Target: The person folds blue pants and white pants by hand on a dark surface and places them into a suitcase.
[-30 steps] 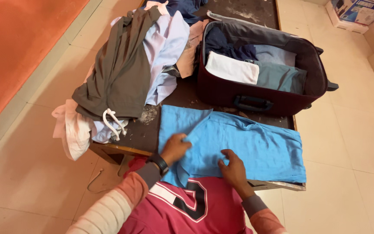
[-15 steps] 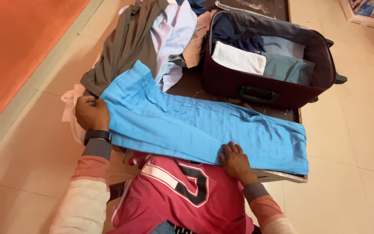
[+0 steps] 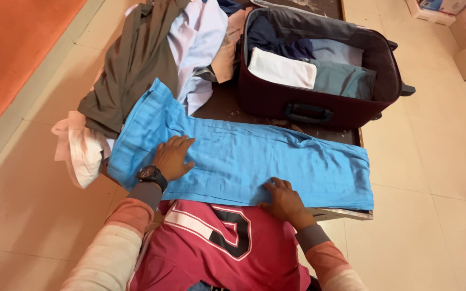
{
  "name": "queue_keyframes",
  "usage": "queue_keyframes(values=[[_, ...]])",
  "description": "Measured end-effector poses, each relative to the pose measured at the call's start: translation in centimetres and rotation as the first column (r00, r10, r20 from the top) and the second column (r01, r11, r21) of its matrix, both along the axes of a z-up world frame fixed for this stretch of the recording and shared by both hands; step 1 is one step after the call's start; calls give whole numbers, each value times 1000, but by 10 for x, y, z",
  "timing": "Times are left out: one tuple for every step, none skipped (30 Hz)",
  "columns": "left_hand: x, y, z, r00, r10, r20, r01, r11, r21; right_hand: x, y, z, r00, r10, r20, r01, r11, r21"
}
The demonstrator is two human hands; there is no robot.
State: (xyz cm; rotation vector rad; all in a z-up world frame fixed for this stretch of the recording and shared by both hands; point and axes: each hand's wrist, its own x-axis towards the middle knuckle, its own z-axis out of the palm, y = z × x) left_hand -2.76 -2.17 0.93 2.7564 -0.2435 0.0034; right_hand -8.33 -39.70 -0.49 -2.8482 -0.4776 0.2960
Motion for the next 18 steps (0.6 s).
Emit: queue_keyframes(values=[[3,2,-3,999,35,-25,-33,995,89,-1,0,4,1000,9,2,-9,1000,11],[4,6,-4,996,73,-47,-63,981,182,-1,1,5,1000,19,3,-19,999,26],[4,11,-5,992,116,-49,-103,970,219,-2,2,5,1000,28,4,-28,999,41],[3,16,-4,986,162,-48,-145,956,255,-1,2,3,1000,23,0,-23,999,50],[2,19,-4,977,207,-45,-185,939,290,0,2,0,1000,17,-5,-17,998,59],[1,19,-4,975,214,-60,-184,929,321,2,1,-3,1000,16,-9,-16,998,66],[1,18,-4,972,221,-75,-182,918,352,4,2,-7,1000,3,5,-4,993,118],[1,12,-5,970,227,-91,-177,909,378,6,0,-11,1000,-13,17,10,986,166],[0,5,-7,981,168,-98,-125,930,345,8,-1,-15,999,-29,29,23,977,213],[0,-2,-10,989,111,-103,-73,947,313,9,-1,-20,998,-58,38,50,979,198],[-1,-11,-13,993,53,-105,-21,960,281,9,0,-25,995,-87,49,77,980,184],[-3,-23,-15,992,-13,-123,45,966,256,9,2,-29,991,-118,60,106,979,172],[-7,-35,-18,987,-79,-139,110,967,231,10,3,-32,992,-110,68,100,985,138],[-12,-45,-19,969,-104,-226,150,969,197,12,4,-35,992,-103,78,95,990,105],[-17,-55,-20,942,-130,-310,186,969,160,14,4,-36,992,-96,87,90,993,71],[-21,-59,-19,908,-157,-389,219,968,120,15,3,-37,992,-108,58,101,988,118],[-24,-61,-18,892,-146,-428,228,962,148,16,2,-37,993,-119,28,113,980,165],[-26,-63,-19,875,-134,-465,238,956,173,17,-1,-36,992,-128,-2,125,970,208]])
